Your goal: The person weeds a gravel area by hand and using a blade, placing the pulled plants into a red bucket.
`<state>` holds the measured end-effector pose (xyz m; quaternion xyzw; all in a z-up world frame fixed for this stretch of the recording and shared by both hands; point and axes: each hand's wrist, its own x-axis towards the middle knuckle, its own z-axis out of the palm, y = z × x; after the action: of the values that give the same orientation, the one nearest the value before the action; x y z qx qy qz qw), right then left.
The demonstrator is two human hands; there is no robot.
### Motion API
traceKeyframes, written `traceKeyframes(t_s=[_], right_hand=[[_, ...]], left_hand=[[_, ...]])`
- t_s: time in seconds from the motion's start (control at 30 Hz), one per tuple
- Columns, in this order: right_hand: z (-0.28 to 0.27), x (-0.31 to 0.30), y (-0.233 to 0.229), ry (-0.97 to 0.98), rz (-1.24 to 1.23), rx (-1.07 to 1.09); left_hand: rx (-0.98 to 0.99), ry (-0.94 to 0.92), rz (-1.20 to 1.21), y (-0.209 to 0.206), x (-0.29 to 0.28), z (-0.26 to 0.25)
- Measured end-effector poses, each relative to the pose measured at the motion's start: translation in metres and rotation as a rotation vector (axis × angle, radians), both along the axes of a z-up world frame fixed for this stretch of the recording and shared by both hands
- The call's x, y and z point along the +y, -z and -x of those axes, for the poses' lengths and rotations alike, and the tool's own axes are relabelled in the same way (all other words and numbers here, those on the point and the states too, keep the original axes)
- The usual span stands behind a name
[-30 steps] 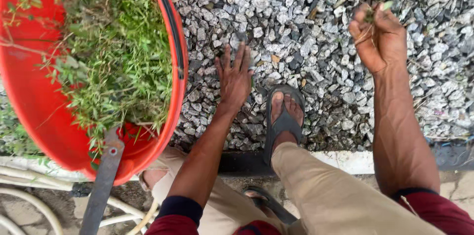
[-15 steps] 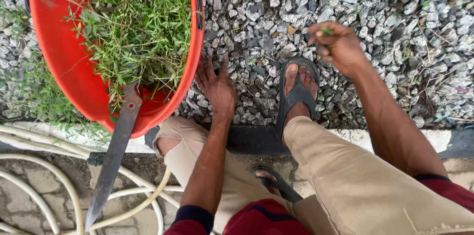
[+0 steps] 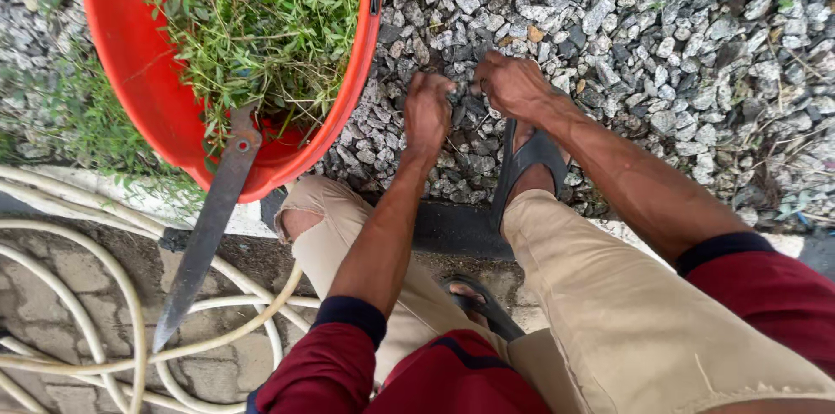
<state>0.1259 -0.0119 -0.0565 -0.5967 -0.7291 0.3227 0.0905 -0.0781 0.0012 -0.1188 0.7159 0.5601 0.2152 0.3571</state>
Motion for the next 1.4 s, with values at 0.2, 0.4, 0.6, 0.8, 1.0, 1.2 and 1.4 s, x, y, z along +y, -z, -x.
traceKeyframes(t_s=[0.2, 0.4, 0.6, 0.8, 1.0, 1.2, 1.4], right_hand=[[-0.012, -0.001, -0.028, 0.700, 0.411, 0.658], [-0.001, 0.008, -0.041, 0.755, 0.554, 0.793], [0.018, 0.026, -0.031, 0.644, 0.426, 0.714], [0.014, 0.043, -0.011, 0.607, 0.258, 0.486], [0.027, 0.068, -0.008, 0.256, -0.144, 0.242], [0.041, 0.109, 0.024, 0.053, -0.136, 0.113], [0.013, 0.103, 0.042, 0.410, -0.175, 0.269]], left_hand=[[-0.707, -0.474, 0.490, -0.028, -0.009, 0.052], [0.051, -0.285, 0.175, -0.046, -0.038, 0.060], [0.147, -0.046, -0.137, -0.053, -0.045, 0.034], [0.209, -0.107, 0.051, -0.021, -0.046, 0.057], [-0.047, -0.622, -0.067, -0.031, -0.043, 0.084], [-0.131, -0.735, 0.123, -0.047, -0.055, 0.085], [-0.132, -0.743, 0.222, -0.050, -0.060, 0.093]])
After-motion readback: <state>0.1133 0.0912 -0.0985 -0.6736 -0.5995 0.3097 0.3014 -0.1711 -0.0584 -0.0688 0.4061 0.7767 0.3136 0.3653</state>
